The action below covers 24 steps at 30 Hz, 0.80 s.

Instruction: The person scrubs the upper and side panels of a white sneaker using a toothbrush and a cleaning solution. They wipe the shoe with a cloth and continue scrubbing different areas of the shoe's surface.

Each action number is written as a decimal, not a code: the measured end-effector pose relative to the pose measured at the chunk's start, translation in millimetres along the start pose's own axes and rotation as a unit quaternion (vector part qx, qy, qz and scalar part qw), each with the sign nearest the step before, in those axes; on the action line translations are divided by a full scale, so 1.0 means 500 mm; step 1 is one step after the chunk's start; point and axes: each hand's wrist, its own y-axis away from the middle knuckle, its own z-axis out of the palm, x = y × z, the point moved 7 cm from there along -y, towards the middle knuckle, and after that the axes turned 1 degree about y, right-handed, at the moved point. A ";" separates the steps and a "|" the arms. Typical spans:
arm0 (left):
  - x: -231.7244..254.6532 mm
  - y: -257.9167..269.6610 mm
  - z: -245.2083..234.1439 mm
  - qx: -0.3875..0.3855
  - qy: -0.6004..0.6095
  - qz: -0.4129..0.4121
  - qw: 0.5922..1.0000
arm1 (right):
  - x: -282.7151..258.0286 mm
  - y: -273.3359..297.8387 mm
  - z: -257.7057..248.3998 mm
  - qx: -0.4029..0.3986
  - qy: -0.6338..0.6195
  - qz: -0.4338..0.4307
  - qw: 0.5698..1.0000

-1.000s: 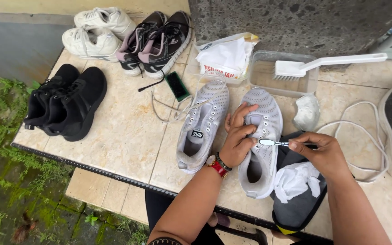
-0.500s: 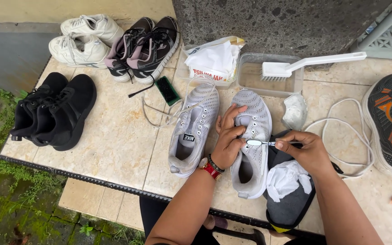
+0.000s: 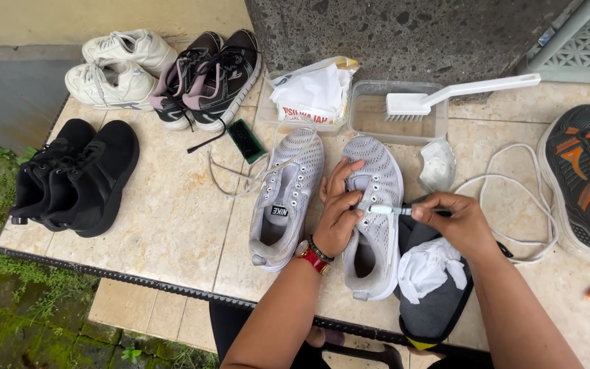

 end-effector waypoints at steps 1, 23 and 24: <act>0.003 -0.002 -0.001 0.001 -0.001 0.001 1.000 | -0.001 -0.004 0.001 -0.001 0.000 -0.002 1.000; -0.015 0.001 0.004 -0.018 -0.006 -0.044 0.999 | 0.022 -0.008 -0.011 0.035 0.001 0.021 0.999; -0.014 -0.003 -0.001 -0.013 -0.013 -0.049 0.999 | 0.005 -0.013 -0.004 0.017 -0.008 0.020 1.000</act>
